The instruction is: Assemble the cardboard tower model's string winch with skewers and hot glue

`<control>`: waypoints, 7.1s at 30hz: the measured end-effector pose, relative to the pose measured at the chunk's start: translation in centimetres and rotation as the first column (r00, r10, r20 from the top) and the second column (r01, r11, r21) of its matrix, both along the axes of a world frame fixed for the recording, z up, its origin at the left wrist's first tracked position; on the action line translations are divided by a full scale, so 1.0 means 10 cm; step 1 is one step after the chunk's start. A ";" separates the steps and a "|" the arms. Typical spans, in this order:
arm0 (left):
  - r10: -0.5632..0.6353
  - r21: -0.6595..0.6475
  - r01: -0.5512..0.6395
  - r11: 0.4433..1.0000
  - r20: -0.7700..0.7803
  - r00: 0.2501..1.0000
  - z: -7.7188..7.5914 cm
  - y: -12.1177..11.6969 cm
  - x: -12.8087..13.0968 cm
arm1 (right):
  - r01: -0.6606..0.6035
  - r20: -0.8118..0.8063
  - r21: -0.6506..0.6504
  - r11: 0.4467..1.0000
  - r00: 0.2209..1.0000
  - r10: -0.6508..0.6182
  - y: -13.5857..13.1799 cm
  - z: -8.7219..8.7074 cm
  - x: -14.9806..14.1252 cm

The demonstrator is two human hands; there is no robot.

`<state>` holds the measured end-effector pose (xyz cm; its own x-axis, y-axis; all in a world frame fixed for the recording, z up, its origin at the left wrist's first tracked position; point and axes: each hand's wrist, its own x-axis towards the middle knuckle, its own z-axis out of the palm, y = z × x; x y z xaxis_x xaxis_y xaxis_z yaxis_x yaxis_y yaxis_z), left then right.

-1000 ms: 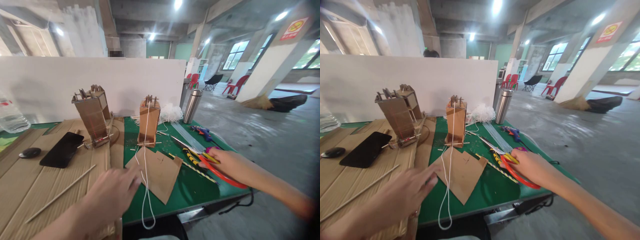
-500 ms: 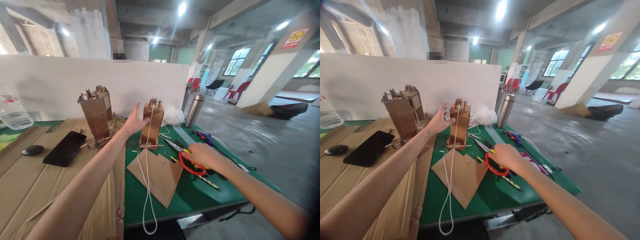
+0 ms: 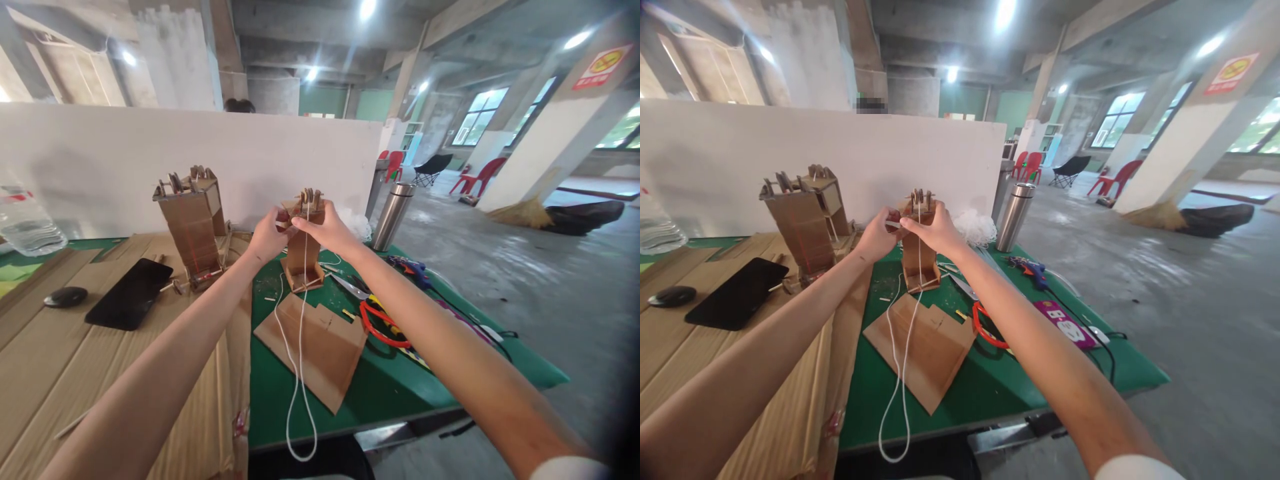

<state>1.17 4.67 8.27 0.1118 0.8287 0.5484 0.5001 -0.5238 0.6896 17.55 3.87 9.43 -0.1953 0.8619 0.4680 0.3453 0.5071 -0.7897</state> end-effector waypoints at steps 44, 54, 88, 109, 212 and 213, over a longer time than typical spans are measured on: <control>-0.084 -0.210 -0.111 0.971 -0.739 0.668 -0.43 -0.91 0.05 | 0.293 -0.116 0.083 0.953 0.952 -0.282 0.11 -0.21 -0.19; -0.084 -0.258 -0.133 0.957 -0.684 0.725 -0.63 -0.95 -0.05 | 0.271 0.001 0.108 0.957 0.962 -0.273 -0.14 -0.25 -0.13; -0.344 -0.452 0.121 0.884 -0.453 0.823 -0.46 -0.88 0.11 | 0.068 0.830 0.128 0.989 0.539 -0.145 -0.10 -0.90 0.51; 0.189 0.271 0.060 0.961 -0.798 0.573 -0.62 -0.43 -0.11 | 0.034 0.860 0.131 0.991 0.493 -0.131 -0.06 -0.94 0.60; 0.022 0.087 0.128 0.988 -0.899 0.438 -0.67 -0.20 0.11 | 0.119 0.652 -0.057 0.991 0.756 -0.054 -0.01 -0.94 0.54; 0.019 0.085 0.129 0.988 -0.895 0.445 -0.68 -0.20 0.11 | 0.115 0.663 -0.055 0.992 0.747 -0.050 -0.01 -0.94 0.54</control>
